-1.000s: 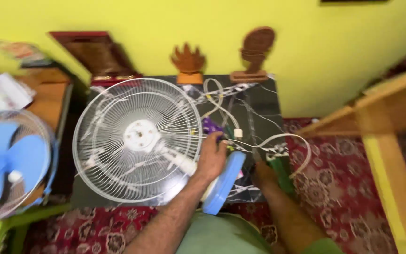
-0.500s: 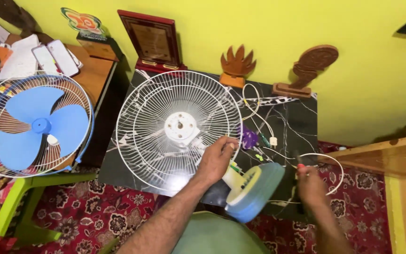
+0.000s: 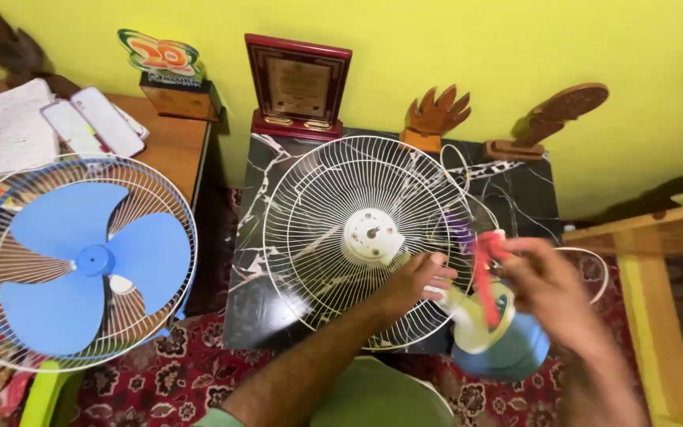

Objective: The person unplugs a blue table fan and uses a screwdriver and pliers to remove the front grille, fan blades, and rear grille. The components are placed on the table as they are removed.

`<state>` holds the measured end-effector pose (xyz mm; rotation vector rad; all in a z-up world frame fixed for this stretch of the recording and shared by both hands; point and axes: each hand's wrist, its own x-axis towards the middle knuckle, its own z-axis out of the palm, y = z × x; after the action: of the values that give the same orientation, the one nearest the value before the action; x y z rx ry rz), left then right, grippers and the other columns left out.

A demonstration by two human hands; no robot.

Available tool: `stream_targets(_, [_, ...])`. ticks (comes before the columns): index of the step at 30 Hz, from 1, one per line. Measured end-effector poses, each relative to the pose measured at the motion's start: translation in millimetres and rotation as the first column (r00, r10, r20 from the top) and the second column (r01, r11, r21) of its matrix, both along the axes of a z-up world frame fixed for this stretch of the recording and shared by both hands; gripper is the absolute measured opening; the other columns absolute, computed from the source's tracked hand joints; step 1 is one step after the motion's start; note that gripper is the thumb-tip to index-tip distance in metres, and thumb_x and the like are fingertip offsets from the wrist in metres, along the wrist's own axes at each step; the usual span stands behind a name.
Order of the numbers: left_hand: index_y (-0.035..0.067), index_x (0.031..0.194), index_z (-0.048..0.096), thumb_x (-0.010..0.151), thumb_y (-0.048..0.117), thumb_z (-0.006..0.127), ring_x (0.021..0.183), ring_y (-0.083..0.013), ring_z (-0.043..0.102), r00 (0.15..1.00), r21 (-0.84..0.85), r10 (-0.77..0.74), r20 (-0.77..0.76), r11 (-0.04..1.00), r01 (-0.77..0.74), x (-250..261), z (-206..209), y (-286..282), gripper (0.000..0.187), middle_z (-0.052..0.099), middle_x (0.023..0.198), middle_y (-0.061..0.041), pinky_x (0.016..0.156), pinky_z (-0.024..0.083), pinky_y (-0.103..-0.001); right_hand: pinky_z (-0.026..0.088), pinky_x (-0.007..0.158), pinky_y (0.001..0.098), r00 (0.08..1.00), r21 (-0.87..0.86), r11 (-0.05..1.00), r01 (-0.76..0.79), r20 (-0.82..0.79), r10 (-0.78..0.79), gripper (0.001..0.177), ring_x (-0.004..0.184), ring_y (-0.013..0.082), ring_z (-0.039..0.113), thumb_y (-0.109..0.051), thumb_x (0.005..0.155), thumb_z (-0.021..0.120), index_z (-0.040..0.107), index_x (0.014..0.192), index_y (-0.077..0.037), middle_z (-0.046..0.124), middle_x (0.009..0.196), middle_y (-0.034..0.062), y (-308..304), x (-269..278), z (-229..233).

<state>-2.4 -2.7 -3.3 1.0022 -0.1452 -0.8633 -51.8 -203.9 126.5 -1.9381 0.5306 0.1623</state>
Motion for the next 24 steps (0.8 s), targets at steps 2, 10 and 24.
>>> stream_targets(2, [0.02,0.14,0.048,0.105,0.054,0.034,0.115,-0.0222,0.066,0.984,-0.1,-0.029,-0.176,0.995,0.012,-4.5,-3.0,-5.3,0.051,0.068,0.12,-0.001,0.097,0.055,-0.04,0.044,0.052,0.0241,0.997,0.131,0.991,0.002,-0.081,0.009,0.025,0.063,0.0079,0.052,-0.016,0.099,0.057,0.063,0.121,-0.006,0.06,0.08,0.0011,38.2,12.5,-11.9])
stream_targets(10, [0.012,0.096,0.05,0.117,0.053,0.035,0.062,-0.0161,0.054,0.857,-0.29,0.161,-0.49,0.897,-0.334,5.8,-22.7,-14.6,0.048,0.05,0.071,0.002,0.06,0.05,-0.034,0.05,0.069,0.0308,0.997,0.361,0.93,-0.061,-0.015,0.071,0.035,0.072,0.0167,0.058,-0.015,0.102,0.053,0.063,0.133,-0.002,0.067,0.091,0.0104,67.7,27.2,-17.8])
stream_targets(24, [0.011,0.112,0.055,0.111,0.05,0.027,0.075,-0.0226,0.061,0.757,-0.123,0.329,-0.565,0.874,-0.471,26.2,-22.4,-38.2,0.048,0.063,0.089,-0.009,0.072,0.052,-0.04,0.043,0.115,0.0412,0.726,-0.221,0.964,-0.149,0.638,0.258,0.04,0.132,0.0286,0.054,0.009,0.09,0.064,0.049,0.125,-0.004,0.054,0.139,0.0173,83.4,14.0,-77.7])
